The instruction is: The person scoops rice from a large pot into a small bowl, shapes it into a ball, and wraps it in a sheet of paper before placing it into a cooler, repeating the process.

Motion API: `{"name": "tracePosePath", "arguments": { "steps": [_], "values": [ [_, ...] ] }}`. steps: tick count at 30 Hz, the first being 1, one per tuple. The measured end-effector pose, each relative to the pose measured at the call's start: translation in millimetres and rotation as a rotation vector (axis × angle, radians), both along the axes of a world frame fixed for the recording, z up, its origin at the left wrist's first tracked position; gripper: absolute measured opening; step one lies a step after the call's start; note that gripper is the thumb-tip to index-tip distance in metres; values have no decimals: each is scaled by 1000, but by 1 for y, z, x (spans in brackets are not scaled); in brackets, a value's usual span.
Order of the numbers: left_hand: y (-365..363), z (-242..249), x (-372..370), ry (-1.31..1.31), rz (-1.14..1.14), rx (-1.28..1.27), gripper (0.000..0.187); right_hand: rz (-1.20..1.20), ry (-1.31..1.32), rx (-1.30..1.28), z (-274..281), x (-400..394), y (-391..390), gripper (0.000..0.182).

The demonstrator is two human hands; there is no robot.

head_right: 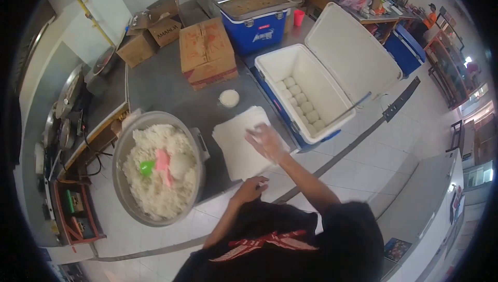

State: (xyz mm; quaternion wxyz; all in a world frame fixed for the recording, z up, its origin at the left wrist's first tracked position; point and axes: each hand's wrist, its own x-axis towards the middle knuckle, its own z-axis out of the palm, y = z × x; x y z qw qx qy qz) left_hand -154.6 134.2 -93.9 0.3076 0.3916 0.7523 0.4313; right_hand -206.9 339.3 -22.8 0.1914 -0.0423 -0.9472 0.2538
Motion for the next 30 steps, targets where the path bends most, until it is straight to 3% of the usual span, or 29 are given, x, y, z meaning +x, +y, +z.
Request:
{"name": "tracePosePath", "arguments": {
  "steps": [3,5,8,10,12,13,15,16,18,20,21,24,25,30],
  "values": [
    [-4,30,-24,-148,-28,57,34,22,-50,249,-6,-129,-16,47],
    [-7,27,-33,-267,17,108,30,-7,-340,297,12,-186,-23,58],
    [-12,33,-47,-377,143,115,27,165,-455,444,-34,-244,-7,62],
    [-13,22,-58,-507,276,209,23,240,-448,379,-61,-262,6,64],
    [-11,-12,-62,-695,439,336,23,359,-370,238,-72,-259,18,64],
    [-4,8,-74,-880,603,317,29,443,-302,123,-62,-246,23,63],
    [15,24,-96,-1263,899,566,48,610,-196,-62,-34,-207,22,64],
    [27,41,-108,-1433,935,725,49,694,-149,-123,-18,-184,18,66],
    [49,64,-117,-1760,978,1048,50,813,-92,1,17,-140,12,64],
    [55,26,-123,-1689,850,1108,46,683,-347,130,66,-93,7,67],
    [56,12,-123,-1652,789,1129,45,628,-304,94,69,-74,13,66],
    [73,12,-117,-986,1104,709,39,444,-230,-44,60,-17,60,63],
    [73,12,-112,-638,1044,238,43,366,-243,-119,49,3,78,61],
    [117,-16,-106,515,682,-207,57,224,-314,-268,7,74,130,52]
  ]
}}
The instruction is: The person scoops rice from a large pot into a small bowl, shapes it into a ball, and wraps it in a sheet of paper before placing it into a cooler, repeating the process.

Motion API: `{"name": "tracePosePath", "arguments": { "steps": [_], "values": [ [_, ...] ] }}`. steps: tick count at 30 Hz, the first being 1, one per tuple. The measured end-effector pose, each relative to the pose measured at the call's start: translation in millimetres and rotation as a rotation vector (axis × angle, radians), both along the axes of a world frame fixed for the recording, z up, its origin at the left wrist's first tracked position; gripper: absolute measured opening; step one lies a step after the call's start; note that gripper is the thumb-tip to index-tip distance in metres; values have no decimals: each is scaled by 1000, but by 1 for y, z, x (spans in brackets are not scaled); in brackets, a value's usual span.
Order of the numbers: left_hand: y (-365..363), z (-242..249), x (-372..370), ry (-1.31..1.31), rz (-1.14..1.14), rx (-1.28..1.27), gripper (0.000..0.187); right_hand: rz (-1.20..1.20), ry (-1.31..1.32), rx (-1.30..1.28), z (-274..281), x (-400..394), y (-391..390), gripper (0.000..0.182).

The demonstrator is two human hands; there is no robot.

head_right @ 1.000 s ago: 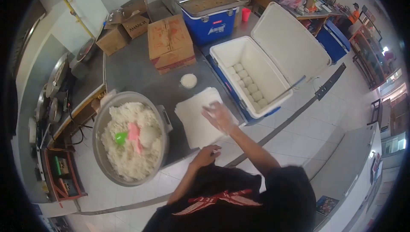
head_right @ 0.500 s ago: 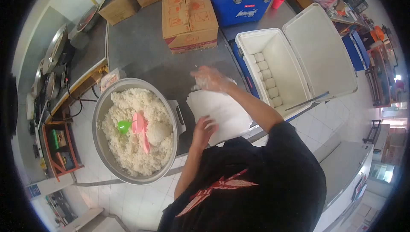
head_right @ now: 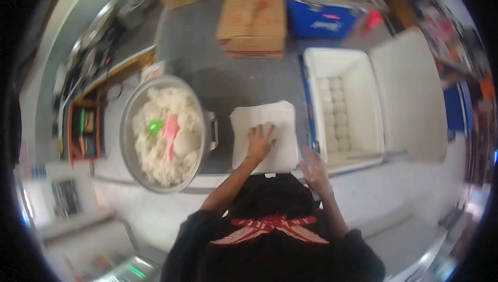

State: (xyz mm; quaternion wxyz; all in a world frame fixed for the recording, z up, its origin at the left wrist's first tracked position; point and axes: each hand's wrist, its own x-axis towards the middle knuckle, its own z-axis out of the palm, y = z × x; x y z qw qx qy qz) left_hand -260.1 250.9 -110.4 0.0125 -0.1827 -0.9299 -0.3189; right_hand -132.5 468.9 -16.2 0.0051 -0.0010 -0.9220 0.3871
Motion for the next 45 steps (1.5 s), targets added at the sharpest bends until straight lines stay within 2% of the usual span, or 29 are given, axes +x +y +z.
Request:
{"name": "tracePosePath", "arguments": {
  "steps": [1,4,7,8,9,10,12,14,16,18,19,20,22,23,25,26,27,29,32,35,38,41,45],
  "values": [
    [-4,-1,-5,149,-32,-205,60,-6,-4,-35,-1,5,5,50],
    [-17,69,1,124,98,208,53,-24,15,-131,31,-29,-6,44],
    [-54,127,26,-140,180,684,54,13,68,-229,68,-66,-35,37],
    [-68,145,34,-236,207,911,56,32,100,-265,79,-85,-49,35],
    [-83,162,45,-333,219,1138,59,69,194,-226,94,-104,-71,25],
    [-100,178,55,-435,222,1365,62,140,222,-213,108,-120,-96,23],
    [-137,203,73,-419,257,1547,68,277,277,-179,135,-152,-154,18],
    [-181,218,82,-272,258,1688,66,528,253,-215,161,-191,-229,17],
    [-233,225,92,-137,281,1807,67,710,252,-111,147,-228,-315,30],
    [-290,222,100,51,368,1839,69,841,276,172,122,-266,-397,44],
    [-322,220,104,138,409,1854,69,864,217,402,94,-288,-442,44],
    [-354,216,106,221,444,1759,67,882,151,634,64,-308,-480,45],
    [-409,213,114,294,834,1765,61,912,-34,732,20,-328,-517,44],
    [-433,210,118,299,872,1776,59,918,-122,780,-2,-335,-528,45],
    [-479,201,117,321,934,1791,56,876,223,754,-80,-341,-509,40],
    [-499,192,116,295,986,1789,54,856,396,733,-100,-342,-504,38],
    [-515,179,117,262,1039,1784,53,841,300,775,-85,-339,-511,35],
    [-544,153,116,190,1068,1772,49,790,108,857,-3,-332,-529,28],
    [-571,108,104,60,1225,1796,46,712,288,850,59,-356,-533,22],
    [-570,64,97,-61,1248,1790,47,839,630,866,5,-409,-508,22],
    [-550,45,96,-167,1281,1825,47,1271,257,966,30,-394,-543,21],
    [-537,31,97,-173,1234,1865,46,1409,167,966,21,-370,-559,17],
    [-526,35,101,-199,1276,1895,47,1475,56,1012,39,-363,-566,22]
  ]
}}
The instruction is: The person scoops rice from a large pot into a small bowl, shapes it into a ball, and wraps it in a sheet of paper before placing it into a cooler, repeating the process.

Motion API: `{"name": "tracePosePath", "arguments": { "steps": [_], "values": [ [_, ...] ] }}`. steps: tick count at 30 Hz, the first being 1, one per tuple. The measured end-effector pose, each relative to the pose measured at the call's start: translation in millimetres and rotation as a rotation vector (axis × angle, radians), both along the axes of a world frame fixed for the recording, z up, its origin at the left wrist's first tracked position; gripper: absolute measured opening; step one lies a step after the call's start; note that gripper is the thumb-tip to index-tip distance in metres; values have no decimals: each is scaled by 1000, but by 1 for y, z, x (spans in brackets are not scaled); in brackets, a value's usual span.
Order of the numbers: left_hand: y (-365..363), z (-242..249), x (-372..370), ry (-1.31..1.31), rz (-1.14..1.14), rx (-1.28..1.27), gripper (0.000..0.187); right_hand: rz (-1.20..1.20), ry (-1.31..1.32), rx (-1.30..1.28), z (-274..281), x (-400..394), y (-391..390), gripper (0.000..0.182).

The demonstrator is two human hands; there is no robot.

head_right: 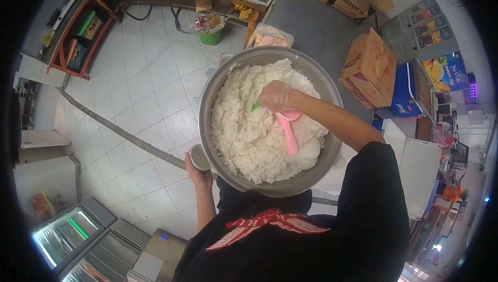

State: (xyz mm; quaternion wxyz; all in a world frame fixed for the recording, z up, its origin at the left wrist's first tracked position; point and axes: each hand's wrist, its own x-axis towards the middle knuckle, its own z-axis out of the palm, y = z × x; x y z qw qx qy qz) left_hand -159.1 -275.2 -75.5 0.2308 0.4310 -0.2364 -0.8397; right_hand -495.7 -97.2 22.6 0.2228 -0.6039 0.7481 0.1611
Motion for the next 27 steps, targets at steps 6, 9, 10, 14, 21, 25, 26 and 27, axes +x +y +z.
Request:
{"name": "tracePosePath", "arguments": {
  "steps": [6,9,10,14,21,25,26,27],
  "values": [
    [3,7,14,-23,8,-15,49,-11,-113,18,9,26,10,24],
    [2,8,18,-17,18,-29,47,-37,-160,34,6,43,15,24],
    [1,10,20,-34,25,-36,47,-58,-189,43,14,47,15,21],
    [-1,15,18,-23,17,-94,47,-137,-287,34,9,48,29,39],
    [-5,44,17,7,63,-198,48,-351,-469,5,18,50,65,16],
    [0,79,14,9,95,-403,47,-398,-528,5,15,46,86,21],
    [2,88,13,14,91,-475,46,-399,-519,13,17,47,90,24],
    [5,98,11,18,88,-547,46,-410,-550,-100,16,48,97,23]
  ]
}}
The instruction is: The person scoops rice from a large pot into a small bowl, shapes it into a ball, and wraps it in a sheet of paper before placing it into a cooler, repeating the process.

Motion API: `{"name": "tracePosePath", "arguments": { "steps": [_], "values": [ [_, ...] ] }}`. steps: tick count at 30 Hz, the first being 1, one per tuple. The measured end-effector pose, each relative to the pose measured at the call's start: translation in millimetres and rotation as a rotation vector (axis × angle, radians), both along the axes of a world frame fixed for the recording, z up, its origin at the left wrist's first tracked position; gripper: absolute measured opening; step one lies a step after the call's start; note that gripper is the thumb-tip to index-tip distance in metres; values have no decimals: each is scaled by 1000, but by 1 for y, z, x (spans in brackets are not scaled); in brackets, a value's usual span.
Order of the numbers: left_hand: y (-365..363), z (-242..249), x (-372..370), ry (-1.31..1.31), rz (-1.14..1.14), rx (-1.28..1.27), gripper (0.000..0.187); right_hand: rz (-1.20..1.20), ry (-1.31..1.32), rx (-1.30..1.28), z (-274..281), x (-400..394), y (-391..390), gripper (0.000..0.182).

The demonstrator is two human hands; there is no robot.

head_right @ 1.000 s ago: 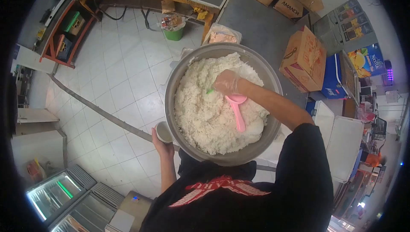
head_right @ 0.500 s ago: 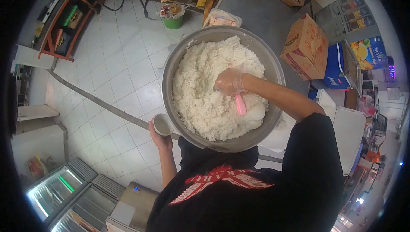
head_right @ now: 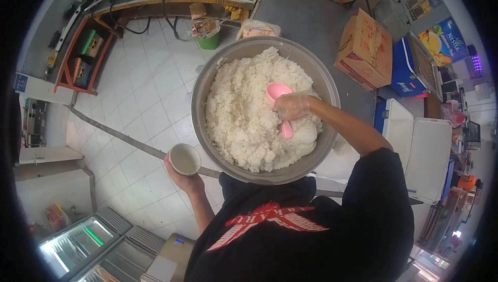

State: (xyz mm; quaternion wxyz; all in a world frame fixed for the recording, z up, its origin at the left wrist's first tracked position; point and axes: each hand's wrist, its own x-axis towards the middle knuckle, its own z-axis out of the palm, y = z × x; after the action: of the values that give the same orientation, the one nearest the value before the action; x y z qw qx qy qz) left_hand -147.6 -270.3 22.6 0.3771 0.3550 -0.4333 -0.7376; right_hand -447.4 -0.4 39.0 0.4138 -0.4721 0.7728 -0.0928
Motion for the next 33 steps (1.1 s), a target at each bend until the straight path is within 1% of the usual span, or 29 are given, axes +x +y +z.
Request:
{"name": "tracePosePath", "arguments": {
  "steps": [2,3,5,7,8,10,11,14,17,20,23,25,26,28,29,31,32,33],
  "values": [
    [11,24,-7,14,-43,-73,44,-81,-24,-219,-8,8,15,21],
    [18,33,-14,23,-65,-111,43,-91,16,-305,-17,12,18,24],
    [33,42,-29,-46,-99,-222,43,-111,94,-477,-34,21,24,33],
    [46,42,-38,-105,-127,-310,41,-94,209,-411,-19,41,12,39],
    [51,40,-39,-89,-136,-300,41,-87,264,-376,-9,49,4,43],
    [58,38,-39,-62,-158,-282,42,-75,274,-287,9,60,-9,44],
    [60,41,-39,-62,-132,-301,44,-70,277,-241,12,64,-14,44],
    [59,36,-30,-58,-95,-360,47,-45,206,-246,-6,65,-24,37],
    [60,33,-25,-82,-95,-397,47,-64,-55,-330,-25,53,-25,30],
    [65,33,-26,-162,-168,-482,46,-100,-197,-99,-12,46,-26,22],
    [74,36,-37,-248,-229,-611,44,-112,-388,-203,-31,35,-15,25],
    [77,40,-47,-294,-282,-707,43,-127,-319,-283,-31,24,-10,28],
    [79,42,-52,-257,-292,-666,40,-136,-285,-324,-23,22,-11,30],
    [87,44,-69,-177,-314,-586,36,-109,10,-624,-6,17,-8,30],
    [89,39,-79,-165,-313,-576,37,-95,161,-770,15,18,-5,31],
    [102,42,-108,-63,-278,-216,38,-177,412,-423,95,46,-19,43],
    [106,45,-120,-9,-259,-40,38,-219,535,-249,118,62,-24,49],
    [111,48,-129,73,-234,72,38,-238,731,-319,112,73,-24,55]
  ]
}}
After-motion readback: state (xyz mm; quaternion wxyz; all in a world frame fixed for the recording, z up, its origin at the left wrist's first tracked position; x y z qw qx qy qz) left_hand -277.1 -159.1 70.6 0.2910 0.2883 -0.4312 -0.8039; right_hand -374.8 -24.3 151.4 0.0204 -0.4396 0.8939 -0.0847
